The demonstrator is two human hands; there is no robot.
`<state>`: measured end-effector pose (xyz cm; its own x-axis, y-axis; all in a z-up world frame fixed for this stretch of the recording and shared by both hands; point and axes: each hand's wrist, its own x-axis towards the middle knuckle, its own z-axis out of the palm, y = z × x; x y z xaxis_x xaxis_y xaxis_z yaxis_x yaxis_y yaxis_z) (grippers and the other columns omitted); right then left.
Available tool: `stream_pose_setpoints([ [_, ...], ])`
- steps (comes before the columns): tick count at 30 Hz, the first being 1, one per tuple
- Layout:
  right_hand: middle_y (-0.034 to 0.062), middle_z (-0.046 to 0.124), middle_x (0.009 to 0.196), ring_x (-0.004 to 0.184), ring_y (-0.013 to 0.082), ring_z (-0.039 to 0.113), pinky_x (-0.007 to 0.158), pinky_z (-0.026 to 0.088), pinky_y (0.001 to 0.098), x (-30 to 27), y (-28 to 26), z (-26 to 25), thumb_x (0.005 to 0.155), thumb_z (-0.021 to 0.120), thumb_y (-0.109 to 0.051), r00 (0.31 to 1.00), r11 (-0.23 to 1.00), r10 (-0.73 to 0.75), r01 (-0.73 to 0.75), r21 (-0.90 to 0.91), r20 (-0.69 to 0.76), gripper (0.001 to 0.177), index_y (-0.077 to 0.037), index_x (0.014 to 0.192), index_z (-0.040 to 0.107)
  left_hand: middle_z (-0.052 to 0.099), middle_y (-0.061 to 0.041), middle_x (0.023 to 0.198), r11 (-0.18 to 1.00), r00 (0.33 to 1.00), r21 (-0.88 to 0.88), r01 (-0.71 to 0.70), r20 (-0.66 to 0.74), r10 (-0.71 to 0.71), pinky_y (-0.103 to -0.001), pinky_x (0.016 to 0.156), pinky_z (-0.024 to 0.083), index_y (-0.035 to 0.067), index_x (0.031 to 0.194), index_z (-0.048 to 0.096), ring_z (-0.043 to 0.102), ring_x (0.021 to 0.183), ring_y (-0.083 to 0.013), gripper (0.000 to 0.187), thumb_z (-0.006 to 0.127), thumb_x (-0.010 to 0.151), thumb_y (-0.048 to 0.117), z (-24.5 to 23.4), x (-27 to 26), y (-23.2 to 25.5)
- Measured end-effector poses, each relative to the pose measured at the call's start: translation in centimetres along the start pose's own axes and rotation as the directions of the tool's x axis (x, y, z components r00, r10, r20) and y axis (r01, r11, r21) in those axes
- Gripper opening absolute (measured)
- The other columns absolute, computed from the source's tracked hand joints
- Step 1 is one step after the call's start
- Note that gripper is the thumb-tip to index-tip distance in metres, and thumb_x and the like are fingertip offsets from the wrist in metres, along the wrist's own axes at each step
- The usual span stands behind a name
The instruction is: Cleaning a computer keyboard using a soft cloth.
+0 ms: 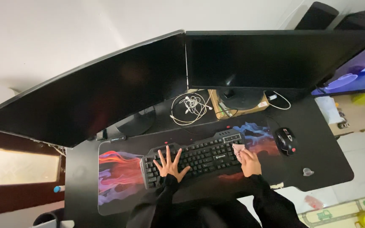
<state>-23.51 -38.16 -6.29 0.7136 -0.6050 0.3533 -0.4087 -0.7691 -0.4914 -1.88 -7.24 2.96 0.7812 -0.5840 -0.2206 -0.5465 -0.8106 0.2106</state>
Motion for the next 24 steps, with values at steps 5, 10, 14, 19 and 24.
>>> stream_pose_setpoints([
  [5,0.0102,0.07,0.112,0.105,0.0355,0.063,0.091,0.052,0.0453,0.4,-3.4,-0.3,0.091,0.066,-0.013,0.985,0.988,0.129,-0.137,-0.068,-0.11,0.022,-0.007,0.11,0.076,-0.002,-0.015,0.17,1.0,1.0,-0.018,0.023,0.007,-0.022,-0.08,0.113,0.008,0.046,0.157,0.024,-0.004,0.153,-0.0502,0.096,0.068,0.078,0.078,-0.3,-0.2,0.0],
  [10,0.0096,0.07,0.111,0.102,0.0343,0.063,0.089,0.051,0.0461,-1.2,-9.1,-1.3,0.089,0.067,-0.015,0.997,0.996,0.022,-0.028,-0.082,-0.068,0.02,-0.009,0.106,0.075,0.016,-0.02,0.162,0.996,0.992,-0.078,-0.049,-0.123,0.039,-0.072,0.114,0.015,0.042,0.154,0.034,0.011,0.15,-0.0469,0.088,0.071,0.08,0.07,1.0,-0.3,-0.9],
  [14,0.0067,0.068,0.11,0.103,0.0317,0.064,0.087,0.053,0.0429,-2.2,-6.7,0.3,0.092,0.068,-0.016,0.997,0.996,-0.059,0.063,0.062,-0.052,0.022,-0.013,0.113,0.073,0.039,-0.02,0.148,0.985,0.964,-0.069,-0.157,-0.229,0.137,-0.06,0.114,0.027,0.03,0.148,0.051,0.031,0.142,-0.0434,0.073,0.069,0.086,0.063,3.0,0.1,-2.0],
  [19,0.01,0.063,0.119,0.11,0.0335,0.06,0.09,0.053,0.0477,1.2,-5.6,0.9,0.095,0.064,-0.012,0.996,0.997,-0.033,0.039,0.065,-0.081,0.03,-0.011,0.125,0.068,0.048,-0.021,0.133,0.969,0.939,-0.077,-0.236,-0.276,0.207,-0.057,0.106,0.034,0.019,0.144,0.057,0.042,0.127,-0.0431,0.066,0.071,0.089,0.053,3.3,0.1,-2.9],
  [24,0.0081,0.065,0.121,0.112,0.0324,0.062,0.082,0.053,0.0494,4.4,-7.2,1.7,0.09,0.067,-0.018,0.993,0.992,0.076,-0.066,-0.109,0.089,0.029,-0.012,0.119,0.069,0.053,-0.018,0.126,0.955,0.926,-0.133,-0.266,-0.311,0.215,-0.053,0.102,0.039,0.019,0.14,0.06,0.048,0.119,-0.04,0.064,0.077,0.084,0.046,2.2,-0.4,-3.1],
])
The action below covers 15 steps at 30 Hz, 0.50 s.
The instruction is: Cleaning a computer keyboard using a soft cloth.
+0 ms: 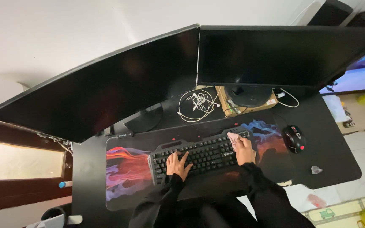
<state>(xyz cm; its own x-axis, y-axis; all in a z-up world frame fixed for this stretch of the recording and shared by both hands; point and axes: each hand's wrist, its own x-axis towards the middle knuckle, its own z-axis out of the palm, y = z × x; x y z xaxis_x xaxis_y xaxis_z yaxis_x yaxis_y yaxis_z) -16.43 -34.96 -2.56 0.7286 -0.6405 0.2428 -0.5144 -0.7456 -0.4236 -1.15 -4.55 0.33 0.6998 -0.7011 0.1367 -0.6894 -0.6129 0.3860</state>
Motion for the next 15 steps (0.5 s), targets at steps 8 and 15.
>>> stream_pose_setpoints([
  [8,0.0092,0.064,0.106,0.102,0.0341,0.062,0.086,0.053,0.0488,2.2,1.5,5.8,0.097,0.068,-0.02,0.943,0.993,0.095,-0.066,0.102,-0.32,0.022,-0.009,0.114,0.075,0.05,-0.015,0.132,0.998,0.995,0.014,-0.053,0.086,0.052,-0.052,0.103,0.039,0.023,0.14,0.061,0.046,0.124,-0.038,0.051,0.072,0.092,0.036,0.7,-0.3,-1.4],
  [15,0.0084,0.066,0.102,0.096,0.032,0.063,0.077,0.053,0.0464,2.7,-5.0,2.1,0.093,0.066,-0.019,0.991,0.993,-0.116,0.115,-0.018,-0.072,0.022,-0.009,0.109,0.076,0.05,-0.013,0.133,0.999,0.993,-0.002,-0.035,0.115,0.035,-0.05,0.106,0.04,0.024,0.14,0.061,0.046,0.125,-0.0364,0.049,0.071,0.094,0.035,0.0,-0.3,-1.2],
])
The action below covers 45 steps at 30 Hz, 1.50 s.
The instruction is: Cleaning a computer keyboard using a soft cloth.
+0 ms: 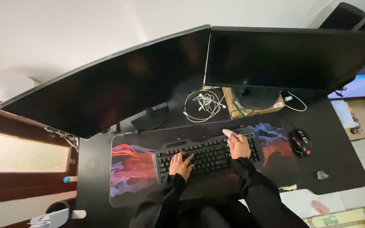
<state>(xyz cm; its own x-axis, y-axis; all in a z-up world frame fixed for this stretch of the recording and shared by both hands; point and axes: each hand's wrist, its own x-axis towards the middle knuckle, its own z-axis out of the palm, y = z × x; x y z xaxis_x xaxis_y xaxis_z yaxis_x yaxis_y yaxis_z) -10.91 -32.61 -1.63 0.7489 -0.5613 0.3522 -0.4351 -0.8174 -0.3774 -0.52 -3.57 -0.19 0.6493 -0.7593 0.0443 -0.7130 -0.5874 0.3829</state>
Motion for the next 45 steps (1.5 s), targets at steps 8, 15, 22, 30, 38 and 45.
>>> stream_pose_setpoints([
  [8,0.0024,0.073,0.117,0.094,0.0255,0.061,0.081,0.049,0.0402,0.5,-1.4,-0.9,0.086,0.065,-0.005,0.944,0.91,-0.324,0.329,0.251,-0.063,0.028,-0.007,0.112,0.074,0.053,-0.013,0.132,0.998,0.998,-0.059,0.003,-0.062,-0.007,-0.048,0.104,0.042,0.025,0.137,0.064,0.048,0.125,-0.0357,0.052,0.075,0.087,0.034,-0.3,0.0,0.2],
  [15,0.0041,0.065,0.116,0.107,0.0218,0.064,0.087,0.053,0.0341,0.0,2.3,1.0,0.09,0.066,-0.007,0.852,0.845,-0.495,0.427,0.322,0.17,0.027,-0.006,0.116,0.072,0.053,-0.015,0.132,1.0,0.998,-0.013,-0.019,-0.061,0.018,-0.05,0.102,0.042,0.023,0.138,0.063,0.048,0.125,-0.0372,0.052,0.075,0.089,0.033,0.1,0.0,0.1],
  [22,0.0043,0.066,0.114,0.101,0.0285,0.064,0.08,0.054,0.0402,-3.0,-1.7,-0.4,0.088,0.066,-0.01,0.998,0.998,-0.04,0.037,0.059,0.054,0.028,-0.008,0.115,0.072,0.053,-0.013,0.133,0.998,0.999,-0.057,0.012,-0.045,-0.015,-0.048,0.104,0.043,0.025,0.138,0.064,0.049,0.126,-0.0353,0.052,0.075,0.088,0.032,-0.7,-0.2,0.6],
  [30,-0.0003,0.067,0.109,0.106,0.0244,0.067,0.084,0.055,0.0379,-5.3,-0.4,-4.6,0.084,0.065,-0.007,0.972,0.973,-0.228,0.224,0.061,0.061,0.024,-0.013,0.106,0.072,0.052,-0.015,0.132,1.0,0.998,-0.01,0.003,-0.057,-0.004,-0.05,0.102,0.042,0.022,0.138,0.064,0.048,0.124,-0.0377,0.051,0.075,0.09,0.032,-0.2,-0.2,0.4],
  [38,0.0085,0.067,0.108,0.098,0.0287,0.066,0.084,0.055,0.0376,-1.0,2.6,-1.5,0.092,0.066,-0.007,0.996,0.937,0.054,-0.028,0.347,-0.066,0.017,-0.006,0.108,0.073,0.054,-0.013,0.131,0.998,0.998,-0.061,0.018,-0.063,-0.022,-0.048,0.103,0.043,0.023,0.135,0.065,0.05,0.124,-0.036,0.052,0.077,0.085,0.031,-1.0,-0.1,0.9],
  [45,0.005,0.071,0.127,0.098,0.0249,0.064,0.083,0.055,0.0363,1.6,0.3,-4.8,0.089,0.064,-0.005,0.917,0.879,-0.398,0.385,0.281,-0.01,0.024,-0.004,0.112,0.071,0.054,-0.012,0.13,0.998,0.998,-0.057,0.024,-0.064,-0.028,-0.048,0.103,0.044,0.024,0.136,0.065,0.05,0.123,-0.0353,0.051,0.076,0.086,0.033,-0.6,-0.1,0.7],
])
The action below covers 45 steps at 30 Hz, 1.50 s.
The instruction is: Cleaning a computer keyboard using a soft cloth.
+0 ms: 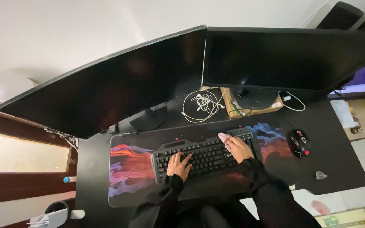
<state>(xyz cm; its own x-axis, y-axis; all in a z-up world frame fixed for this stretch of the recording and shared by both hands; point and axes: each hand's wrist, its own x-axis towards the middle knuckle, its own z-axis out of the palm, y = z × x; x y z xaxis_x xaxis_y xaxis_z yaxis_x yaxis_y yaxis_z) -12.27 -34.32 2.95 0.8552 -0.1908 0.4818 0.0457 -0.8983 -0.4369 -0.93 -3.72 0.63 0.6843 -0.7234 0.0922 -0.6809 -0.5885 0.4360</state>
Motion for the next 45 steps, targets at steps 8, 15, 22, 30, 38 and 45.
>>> stream_pose_setpoints([
  [8,0.0027,0.067,0.114,0.103,0.0277,0.064,0.087,0.055,0.04,-5.8,6.9,8.7,0.093,0.068,-0.011,0.983,0.983,0.115,-0.133,-0.125,-0.144,0.013,-0.007,0.104,0.072,0.052,-0.014,0.132,0.996,0.998,0.071,-0.055,-0.026,0.057,-0.049,0.101,0.043,0.022,0.137,0.064,0.049,0.123,-0.0371,0.049,0.074,0.09,0.033,1.3,-0.1,-0.9],
  [15,0.0074,0.063,0.098,0.099,0.0313,0.063,0.083,0.053,0.0437,-5.4,2.2,6.7,0.089,0.069,-0.011,0.831,0.825,0.494,-0.541,-0.163,-0.256,0.02,-0.014,0.107,0.078,0.052,-0.013,0.133,0.999,1.0,0.033,-0.023,0.019,0.023,-0.048,0.103,0.043,0.023,0.139,0.062,0.049,0.124,-0.036,0.051,0.074,0.09,0.034,0.5,0.0,-0.4],
  [22,0.0011,0.068,0.1,0.096,0.0288,0.065,0.08,0.056,0.0408,-4.6,2.6,0.6,0.084,0.067,-0.01,0.973,0.987,0.151,-0.14,-0.077,0.172,0.015,-0.012,0.097,0.075,0.052,-0.014,0.133,0.998,1.0,0.049,-0.028,0.0,0.028,-0.049,0.102,0.043,0.022,0.138,0.063,0.049,0.125,-0.0368,0.049,0.074,0.091,0.033,0.6,-0.1,-0.3],
  [30,0.0095,0.064,0.096,0.097,0.0337,0.062,0.081,0.052,0.0453,-5.9,-0.5,4.3,0.085,0.069,-0.012,0.793,0.78,0.596,-0.609,-0.146,-0.127,0.013,-0.011,0.095,0.077,0.053,-0.013,0.132,0.999,0.999,0.013,-0.041,-0.035,0.041,-0.049,0.102,0.044,0.022,0.134,0.066,0.05,0.124,-0.0368,0.048,0.075,0.088,0.032,0.1,-0.1,-0.1],
  [38,0.0058,0.067,0.1,0.104,0.0275,0.062,0.088,0.053,0.0385,-6.7,5.4,0.6,0.085,0.065,-0.005,0.924,0.99,0.107,-0.133,0.047,0.366,0.016,-0.007,0.096,0.076,0.053,-0.014,0.132,0.996,0.998,0.062,-0.058,-0.031,0.06,-0.051,0.101,0.042,0.023,0.136,0.065,0.049,0.123,-0.0375,0.048,0.075,0.089,0.033,0.8,0.0,-0.7],
  [45,0.0099,0.066,0.102,0.102,0.0278,0.066,0.089,0.054,0.0392,-7.5,-2.4,1.1,0.079,0.082,-0.023,0.566,0.615,0.786,-0.756,-0.225,0.248,0.023,-0.007,0.096,0.077,0.053,-0.013,0.133,0.998,0.998,0.012,-0.063,0.025,0.062,-0.05,0.101,0.043,0.023,0.14,0.063,0.049,0.122,-0.0364,0.05,0.073,0.092,0.033,0.4,0.1,-0.8],
])
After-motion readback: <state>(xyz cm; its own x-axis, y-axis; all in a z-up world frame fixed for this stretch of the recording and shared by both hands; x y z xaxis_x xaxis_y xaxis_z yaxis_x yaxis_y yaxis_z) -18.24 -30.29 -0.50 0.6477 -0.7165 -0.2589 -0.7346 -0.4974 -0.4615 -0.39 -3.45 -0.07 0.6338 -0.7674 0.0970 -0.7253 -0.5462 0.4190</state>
